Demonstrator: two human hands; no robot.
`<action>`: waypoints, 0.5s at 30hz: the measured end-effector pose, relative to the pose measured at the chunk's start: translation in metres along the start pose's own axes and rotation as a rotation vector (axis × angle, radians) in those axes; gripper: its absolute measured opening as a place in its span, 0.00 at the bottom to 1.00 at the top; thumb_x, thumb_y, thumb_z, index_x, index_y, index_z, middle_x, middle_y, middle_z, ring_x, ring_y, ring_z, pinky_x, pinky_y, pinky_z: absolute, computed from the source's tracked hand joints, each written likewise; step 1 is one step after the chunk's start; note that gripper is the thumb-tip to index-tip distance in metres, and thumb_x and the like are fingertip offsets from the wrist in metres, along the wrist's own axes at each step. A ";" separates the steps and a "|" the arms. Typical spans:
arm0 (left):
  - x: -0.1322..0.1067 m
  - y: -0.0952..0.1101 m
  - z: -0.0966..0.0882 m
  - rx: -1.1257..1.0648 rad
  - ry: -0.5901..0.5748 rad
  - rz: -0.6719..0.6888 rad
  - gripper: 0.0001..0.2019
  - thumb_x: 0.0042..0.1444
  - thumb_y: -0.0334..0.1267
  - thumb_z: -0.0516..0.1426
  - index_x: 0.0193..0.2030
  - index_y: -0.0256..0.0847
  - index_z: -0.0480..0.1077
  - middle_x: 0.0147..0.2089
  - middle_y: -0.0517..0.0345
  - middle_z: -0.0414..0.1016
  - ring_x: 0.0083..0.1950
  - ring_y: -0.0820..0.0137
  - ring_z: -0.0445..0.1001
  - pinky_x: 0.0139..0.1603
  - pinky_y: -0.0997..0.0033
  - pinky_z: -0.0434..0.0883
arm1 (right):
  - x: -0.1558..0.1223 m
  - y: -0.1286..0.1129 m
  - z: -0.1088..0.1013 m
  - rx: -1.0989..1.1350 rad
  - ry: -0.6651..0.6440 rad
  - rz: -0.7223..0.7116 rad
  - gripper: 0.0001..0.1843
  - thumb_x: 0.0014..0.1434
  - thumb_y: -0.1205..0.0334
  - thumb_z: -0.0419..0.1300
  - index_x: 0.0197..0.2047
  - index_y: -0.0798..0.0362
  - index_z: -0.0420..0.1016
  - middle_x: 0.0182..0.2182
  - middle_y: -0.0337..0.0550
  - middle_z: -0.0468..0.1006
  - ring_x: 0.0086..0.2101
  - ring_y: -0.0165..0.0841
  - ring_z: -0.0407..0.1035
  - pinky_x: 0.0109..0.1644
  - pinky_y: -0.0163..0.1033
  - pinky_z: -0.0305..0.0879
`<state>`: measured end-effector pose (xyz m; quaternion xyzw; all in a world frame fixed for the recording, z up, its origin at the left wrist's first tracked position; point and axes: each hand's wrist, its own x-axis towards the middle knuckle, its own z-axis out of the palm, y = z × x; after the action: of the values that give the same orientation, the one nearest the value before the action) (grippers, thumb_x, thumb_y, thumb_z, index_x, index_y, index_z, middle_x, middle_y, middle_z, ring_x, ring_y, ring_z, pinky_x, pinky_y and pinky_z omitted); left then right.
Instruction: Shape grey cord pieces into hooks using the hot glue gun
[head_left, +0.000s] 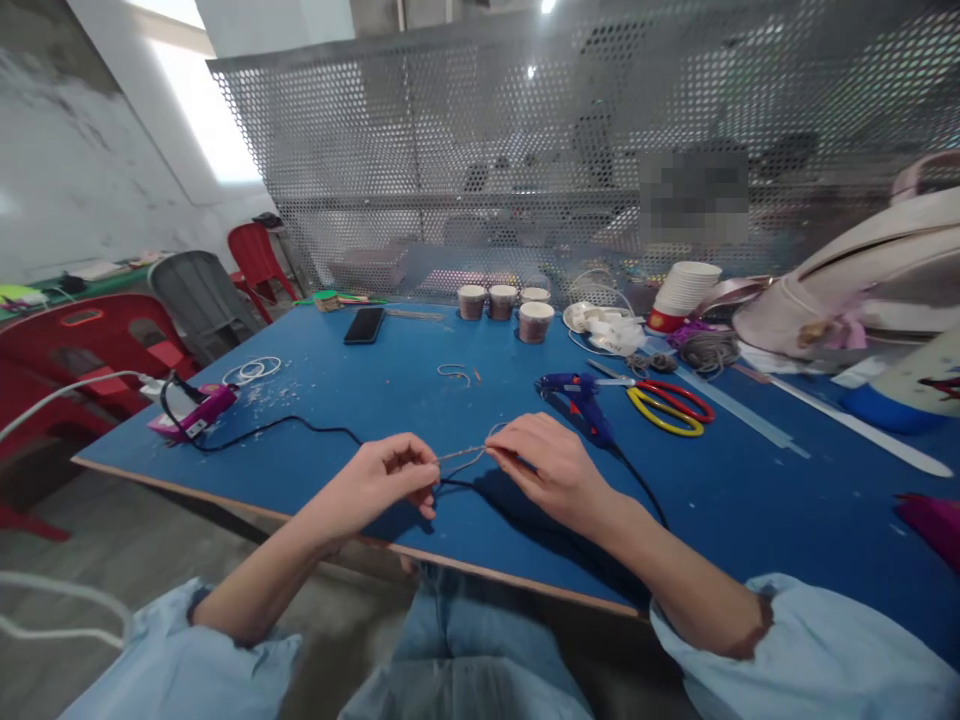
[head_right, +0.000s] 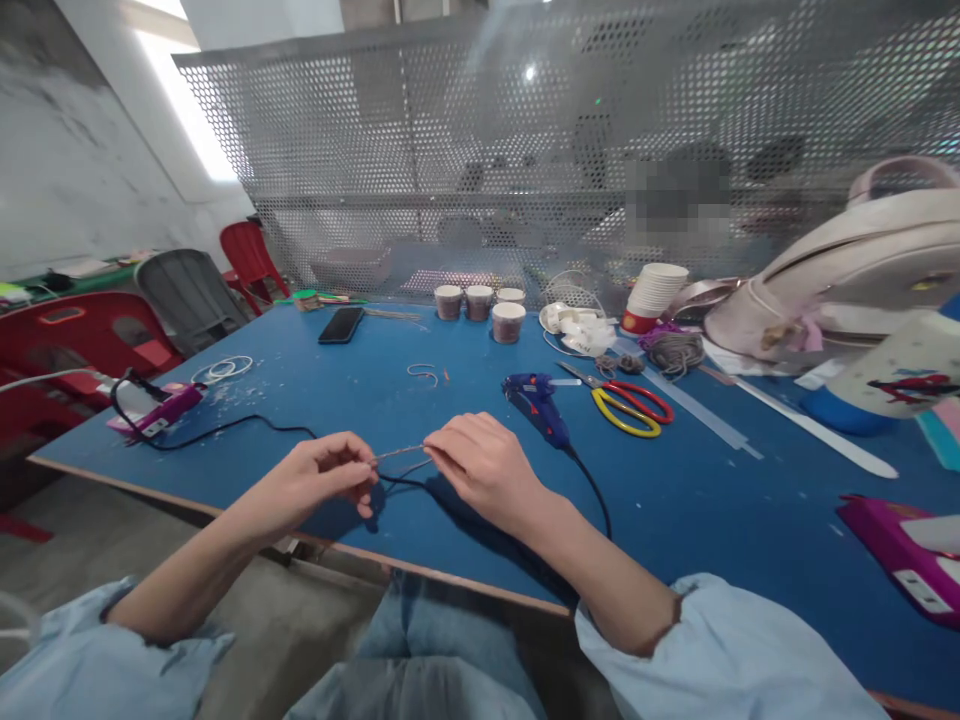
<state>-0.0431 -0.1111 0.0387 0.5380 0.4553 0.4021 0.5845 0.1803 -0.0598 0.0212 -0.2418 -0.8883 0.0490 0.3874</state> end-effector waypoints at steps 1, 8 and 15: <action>0.000 0.001 -0.001 -0.104 -0.033 -0.027 0.11 0.50 0.42 0.61 0.33 0.35 0.71 0.29 0.52 0.75 0.28 0.68 0.75 0.33 0.66 0.73 | -0.002 -0.001 0.000 0.053 0.032 0.045 0.06 0.61 0.67 0.54 0.38 0.54 0.73 0.33 0.47 0.76 0.35 0.34 0.69 0.40 0.40 0.63; 0.012 -0.002 0.003 -0.621 0.026 -0.075 0.17 0.53 0.41 0.54 0.38 0.28 0.75 0.32 0.43 0.76 0.32 0.62 0.76 0.36 0.61 0.75 | -0.005 -0.014 -0.003 0.304 0.140 0.413 0.07 0.58 0.63 0.57 0.30 0.52 0.74 0.28 0.42 0.72 0.31 0.32 0.66 0.34 0.37 0.61; 0.023 -0.017 0.027 -0.522 0.152 -0.007 0.08 0.45 0.27 0.61 0.35 0.32 0.74 0.29 0.55 0.74 0.28 0.73 0.72 0.32 0.71 0.74 | -0.005 -0.016 0.001 0.487 0.080 0.719 0.10 0.55 0.57 0.58 0.25 0.52 0.72 0.24 0.38 0.70 0.27 0.29 0.61 0.32 0.35 0.58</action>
<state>-0.0115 -0.0977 0.0197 0.3354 0.3808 0.5431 0.6689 0.1766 -0.0763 0.0214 -0.4391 -0.6944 0.3794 0.4254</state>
